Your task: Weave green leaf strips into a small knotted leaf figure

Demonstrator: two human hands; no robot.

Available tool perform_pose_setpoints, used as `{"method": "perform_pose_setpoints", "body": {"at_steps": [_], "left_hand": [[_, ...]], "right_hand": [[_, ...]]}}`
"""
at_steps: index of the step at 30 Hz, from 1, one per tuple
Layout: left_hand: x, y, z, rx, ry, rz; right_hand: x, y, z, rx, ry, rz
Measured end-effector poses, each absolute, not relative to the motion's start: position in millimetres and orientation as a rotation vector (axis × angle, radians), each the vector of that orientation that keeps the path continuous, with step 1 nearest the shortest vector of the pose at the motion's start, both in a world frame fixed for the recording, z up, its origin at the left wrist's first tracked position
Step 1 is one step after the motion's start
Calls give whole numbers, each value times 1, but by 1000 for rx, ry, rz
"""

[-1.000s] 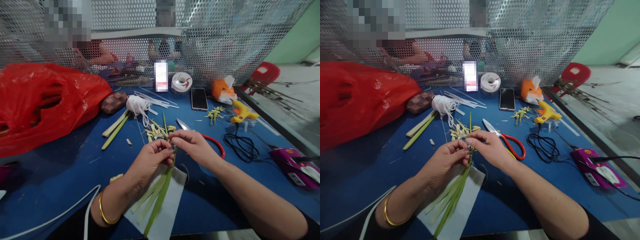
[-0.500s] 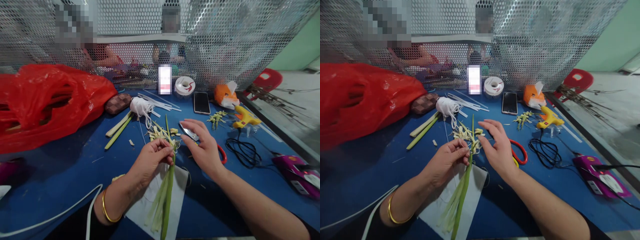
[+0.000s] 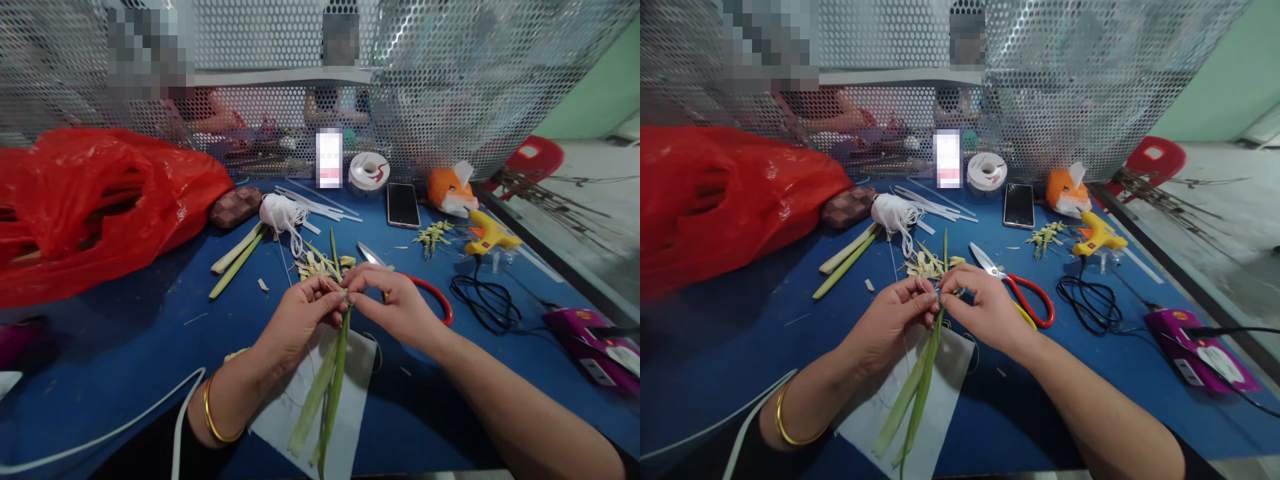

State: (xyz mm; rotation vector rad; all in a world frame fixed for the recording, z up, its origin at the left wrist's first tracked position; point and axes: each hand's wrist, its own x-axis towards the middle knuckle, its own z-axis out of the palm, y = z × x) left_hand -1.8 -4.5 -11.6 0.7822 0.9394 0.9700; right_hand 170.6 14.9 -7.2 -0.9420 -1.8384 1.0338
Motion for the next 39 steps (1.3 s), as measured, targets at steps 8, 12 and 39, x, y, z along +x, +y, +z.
{"method": "perform_pose_setpoints", "body": {"at_steps": [8,12,39], "left_hand": [[-2,-5,-10,734,924,950],[-2,-5,-9,710,912,942],[-12,0,-8,590,973,851]], "right_hand": [[164,12,-9,-1010,-1454,1407],[164,11,-12,-963,-1405,1428],[166,14,-14,-871,-1545,1333]]}}
